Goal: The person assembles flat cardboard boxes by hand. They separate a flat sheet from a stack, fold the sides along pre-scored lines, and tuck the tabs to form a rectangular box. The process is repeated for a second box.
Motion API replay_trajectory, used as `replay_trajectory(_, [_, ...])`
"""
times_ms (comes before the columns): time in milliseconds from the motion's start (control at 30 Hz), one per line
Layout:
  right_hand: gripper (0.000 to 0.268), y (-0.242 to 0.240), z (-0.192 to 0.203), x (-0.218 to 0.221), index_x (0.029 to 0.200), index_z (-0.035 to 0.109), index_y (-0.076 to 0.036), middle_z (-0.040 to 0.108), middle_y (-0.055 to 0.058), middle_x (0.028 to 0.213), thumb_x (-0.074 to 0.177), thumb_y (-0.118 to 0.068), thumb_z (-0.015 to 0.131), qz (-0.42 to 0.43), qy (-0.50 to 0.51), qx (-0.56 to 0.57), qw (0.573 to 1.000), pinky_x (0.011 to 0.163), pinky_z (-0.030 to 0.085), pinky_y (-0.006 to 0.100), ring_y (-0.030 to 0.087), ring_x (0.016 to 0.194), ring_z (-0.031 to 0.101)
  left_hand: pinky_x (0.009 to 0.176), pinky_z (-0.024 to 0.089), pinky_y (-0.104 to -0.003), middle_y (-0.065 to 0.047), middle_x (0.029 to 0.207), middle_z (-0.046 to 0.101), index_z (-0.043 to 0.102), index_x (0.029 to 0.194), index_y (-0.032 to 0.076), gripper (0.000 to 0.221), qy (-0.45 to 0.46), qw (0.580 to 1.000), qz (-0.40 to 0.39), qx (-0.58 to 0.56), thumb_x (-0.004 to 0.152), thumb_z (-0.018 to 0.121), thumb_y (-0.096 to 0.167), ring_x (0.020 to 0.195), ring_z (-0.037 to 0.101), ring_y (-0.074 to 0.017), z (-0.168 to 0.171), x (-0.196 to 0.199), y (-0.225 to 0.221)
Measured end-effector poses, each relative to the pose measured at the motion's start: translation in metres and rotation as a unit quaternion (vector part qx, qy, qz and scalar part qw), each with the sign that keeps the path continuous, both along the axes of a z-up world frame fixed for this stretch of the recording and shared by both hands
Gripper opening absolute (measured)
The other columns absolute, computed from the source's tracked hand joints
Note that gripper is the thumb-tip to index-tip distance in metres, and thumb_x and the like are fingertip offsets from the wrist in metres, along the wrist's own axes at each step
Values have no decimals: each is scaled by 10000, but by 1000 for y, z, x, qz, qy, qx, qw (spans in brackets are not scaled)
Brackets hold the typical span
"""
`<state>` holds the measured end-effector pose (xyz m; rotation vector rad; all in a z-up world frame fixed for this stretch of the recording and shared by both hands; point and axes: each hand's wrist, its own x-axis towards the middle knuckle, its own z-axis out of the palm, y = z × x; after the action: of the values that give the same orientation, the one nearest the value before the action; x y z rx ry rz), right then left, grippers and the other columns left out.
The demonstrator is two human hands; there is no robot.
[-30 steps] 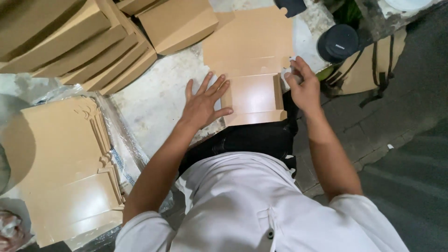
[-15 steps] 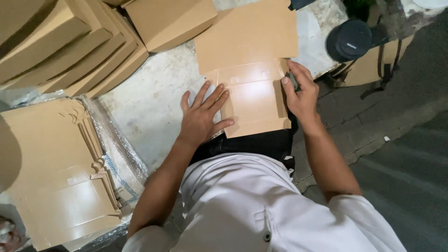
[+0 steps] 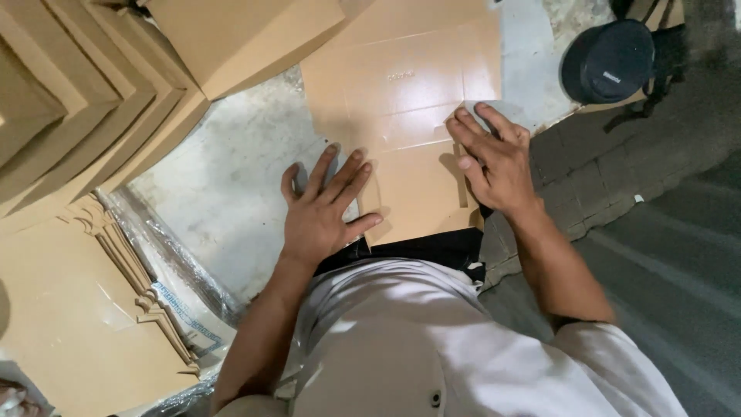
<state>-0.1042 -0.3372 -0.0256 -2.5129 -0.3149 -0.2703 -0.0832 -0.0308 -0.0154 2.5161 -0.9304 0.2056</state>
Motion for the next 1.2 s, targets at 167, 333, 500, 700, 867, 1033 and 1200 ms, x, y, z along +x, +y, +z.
replay_trajectory(167, [390,0,-8,9,1314,693,-222,687,12,1301,1064,-354,424,-38,-33,-30,998,940,266,369,221,1294,523,995,275,-591,39,1496,498,535,1430,262,699,-12,1000,2,5,874,642,672,1404,397,-263,4,6,-6])
replay_trajectory(333, [393,18,10,15,1384,622,-245,612,-20,1399,1023,-367,526,-48,-29,-63,996,854,279,370,221,1218,487,998,275,-557,17,1414,581,626,1344,243,700,-27,999,23,-20,828,639,716,1347,460,-286,-8,1,0])
replay_trajectory(500, [416,6,0,-1,1405,601,-182,590,27,1424,1023,-338,545,-13,-52,-48,997,893,291,387,273,1241,494,1029,264,-570,58,1471,524,591,1379,273,734,-29,999,41,-13,803,655,723,1389,413,-251,-15,-11,4])
replay_trajectory(700, [369,-1,6,-3,1389,620,-157,621,57,1383,1056,-285,525,8,-38,-16,999,910,340,395,326,1209,539,1059,212,-577,46,1501,490,563,1404,267,706,6,999,36,-4,853,627,704,1434,352,-249,-17,-14,6])
replay_trajectory(867, [387,-3,6,11,1410,607,-193,616,52,1394,1042,-294,545,35,-27,-56,997,890,345,384,296,1196,534,1074,170,-591,44,1543,435,511,1452,272,728,54,998,36,14,874,589,707,1460,300,-249,-13,-12,9])
replay_trajectory(1033, [296,-6,13,27,1322,697,-193,680,24,1302,1057,-248,576,40,-4,-54,998,929,383,299,222,1107,582,1103,147,-581,34,1540,434,536,1429,243,729,97,994,38,-28,860,618,691,1462,294,-255,-9,-15,8])
replay_trajectory(1200, [296,12,51,23,1308,680,-136,661,81,1308,1025,-215,652,19,50,2,999,893,466,390,291,1114,561,1061,251,-527,9,1440,524,602,1335,217,626,37,983,122,-131,840,731,578,1358,441,-241,-18,-10,14])
